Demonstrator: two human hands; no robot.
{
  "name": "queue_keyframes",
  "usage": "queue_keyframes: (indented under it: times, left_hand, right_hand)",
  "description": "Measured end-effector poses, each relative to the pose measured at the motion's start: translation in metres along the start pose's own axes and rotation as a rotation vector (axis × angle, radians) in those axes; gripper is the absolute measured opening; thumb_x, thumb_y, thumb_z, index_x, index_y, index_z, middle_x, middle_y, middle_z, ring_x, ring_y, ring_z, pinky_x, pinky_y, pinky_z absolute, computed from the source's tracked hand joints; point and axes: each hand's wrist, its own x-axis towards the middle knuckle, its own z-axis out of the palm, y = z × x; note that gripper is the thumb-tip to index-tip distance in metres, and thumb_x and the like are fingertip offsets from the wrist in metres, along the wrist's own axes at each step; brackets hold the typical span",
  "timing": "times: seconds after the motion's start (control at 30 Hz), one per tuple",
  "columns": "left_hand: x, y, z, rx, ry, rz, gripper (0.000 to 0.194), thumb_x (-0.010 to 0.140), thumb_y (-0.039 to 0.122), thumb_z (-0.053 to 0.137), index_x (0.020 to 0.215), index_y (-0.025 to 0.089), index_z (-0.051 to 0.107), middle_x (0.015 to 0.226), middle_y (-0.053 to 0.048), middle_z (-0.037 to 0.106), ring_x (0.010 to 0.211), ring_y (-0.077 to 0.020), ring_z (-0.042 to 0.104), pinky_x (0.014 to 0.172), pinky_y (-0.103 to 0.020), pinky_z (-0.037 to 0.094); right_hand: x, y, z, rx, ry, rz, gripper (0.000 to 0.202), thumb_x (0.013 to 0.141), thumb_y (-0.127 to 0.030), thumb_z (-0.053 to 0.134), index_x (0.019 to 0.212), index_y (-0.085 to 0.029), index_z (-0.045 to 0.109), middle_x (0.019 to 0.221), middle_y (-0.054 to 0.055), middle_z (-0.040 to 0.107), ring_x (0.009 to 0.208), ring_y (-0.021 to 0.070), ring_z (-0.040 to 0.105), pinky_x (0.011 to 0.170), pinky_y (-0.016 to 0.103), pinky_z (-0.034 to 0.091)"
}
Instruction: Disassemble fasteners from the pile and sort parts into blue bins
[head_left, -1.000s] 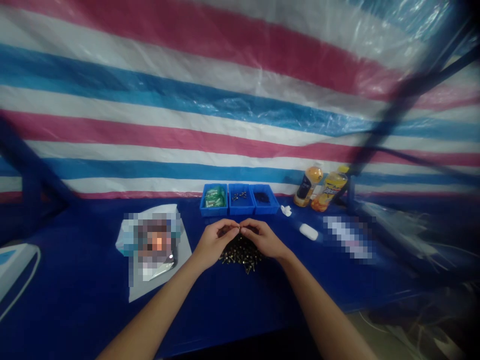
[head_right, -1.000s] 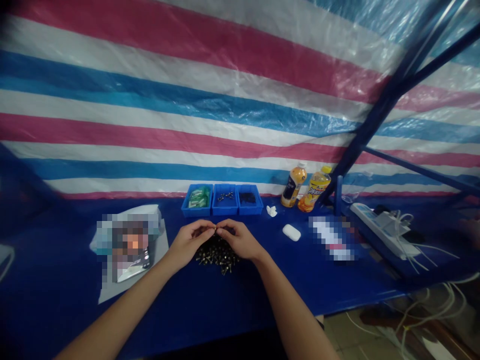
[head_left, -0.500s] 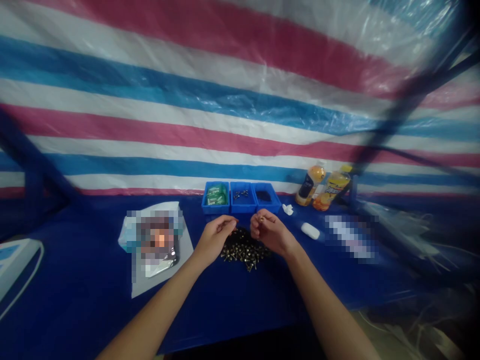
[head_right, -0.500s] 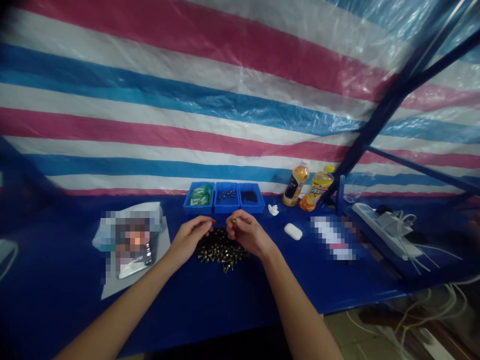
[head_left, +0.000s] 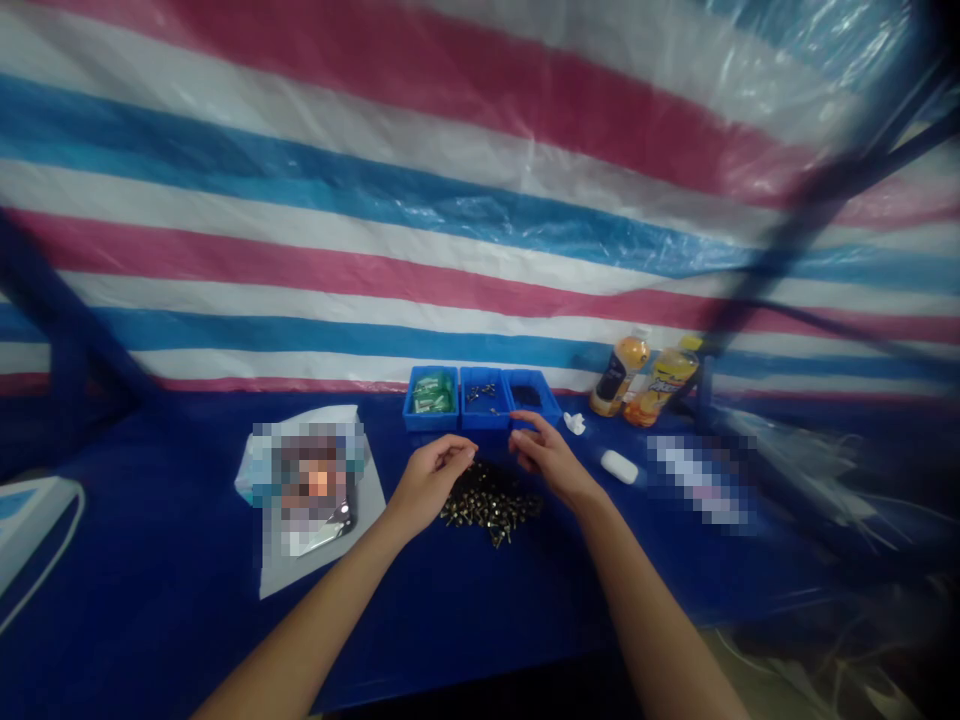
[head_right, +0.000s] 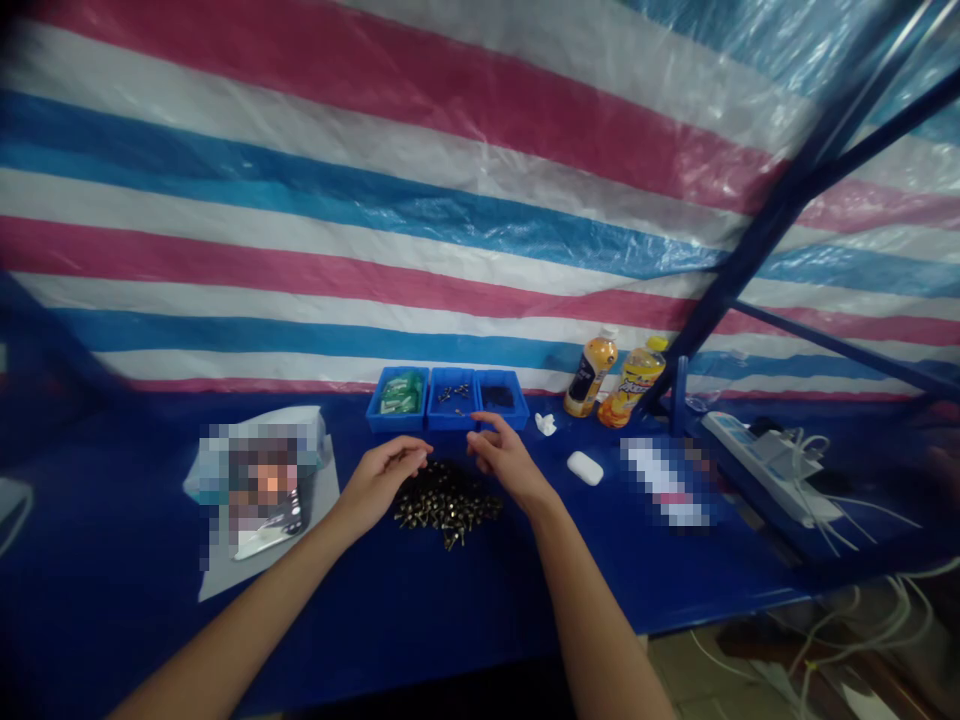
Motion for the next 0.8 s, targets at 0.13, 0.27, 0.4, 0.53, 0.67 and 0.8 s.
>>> queue_keyframes:
  times: [0.13,0.27,0.4,0.53,0.67,0.8]
  left_hand:
    - [0.0,-0.001,0.0,0.001,0.006,-0.001,0.03,0.086,0.043,0.056,0.096,0.017,0.068,0.086,-0.005,0.069,0.077,-0.0189,0.062,0.073,-0.03,0.047]
    - [0.0,-0.003,0.0,0.029,0.002,-0.008,0.029,0.087,0.042,0.055,0.097,0.018,0.068,0.087,-0.005,0.069,0.079,-0.0192,0.062,0.074,-0.03,0.047]
    - [-0.002,-0.004,0.001,0.07,0.004,-0.003,0.029,0.087,0.043,0.054,0.096,0.019,0.069,0.084,-0.004,0.069,0.078,-0.0194,0.062,0.073,-0.03,0.046]
    - [-0.002,-0.004,0.001,0.081,0.002,-0.001,0.029,0.088,0.042,0.054,0.095,0.019,0.069,0.085,-0.003,0.069,0.08,-0.0198,0.063,0.073,-0.029,0.046]
    - [-0.002,-0.004,0.001,0.081,-0.003,-0.001,0.027,0.088,0.041,0.054,0.095,0.02,0.068,0.084,-0.003,0.069,0.08,-0.0197,0.063,0.073,-0.029,0.045]
    - [-0.002,-0.005,0.001,0.09,-0.01,0.005,0.027,0.088,0.041,0.053,0.095,0.02,0.068,0.085,-0.003,0.069,0.08,-0.0194,0.062,0.073,-0.029,0.045]
  right_hand:
    - [0.0,0.004,-0.014,-0.335,0.027,-0.068,0.034,0.083,-0.046,0.06,0.103,-0.019,0.063,0.068,-0.002,0.057,0.055,0.0101,0.046,0.053,0.024,0.035]
    - [-0.005,0.007,-0.026,-0.743,-0.128,-0.098,0.026,0.079,-0.039,0.066,0.096,-0.02,0.072,0.075,0.002,0.066,0.067,0.0149,0.057,0.065,0.029,0.042]
    - [-0.007,0.008,-0.026,-0.866,-0.191,-0.138,0.024,0.08,-0.034,0.066,0.1,-0.024,0.074,0.083,0.003,0.069,0.075,0.0173,0.061,0.07,0.03,0.044]
    - [-0.005,0.011,-0.022,-0.901,-0.191,-0.17,0.022,0.082,-0.03,0.063,0.1,-0.025,0.074,0.086,0.003,0.07,0.078,0.0178,0.061,0.073,0.031,0.045]
    - [-0.002,0.014,-0.019,-0.97,-0.12,-0.202,0.018,0.083,-0.031,0.063,0.095,-0.025,0.074,0.082,0.003,0.068,0.074,0.0176,0.06,0.07,0.03,0.043]
    - [-0.002,0.014,-0.019,-0.988,-0.11,-0.23,0.017,0.085,-0.029,0.06,0.095,-0.024,0.073,0.085,0.004,0.067,0.078,0.0185,0.06,0.073,0.031,0.044]
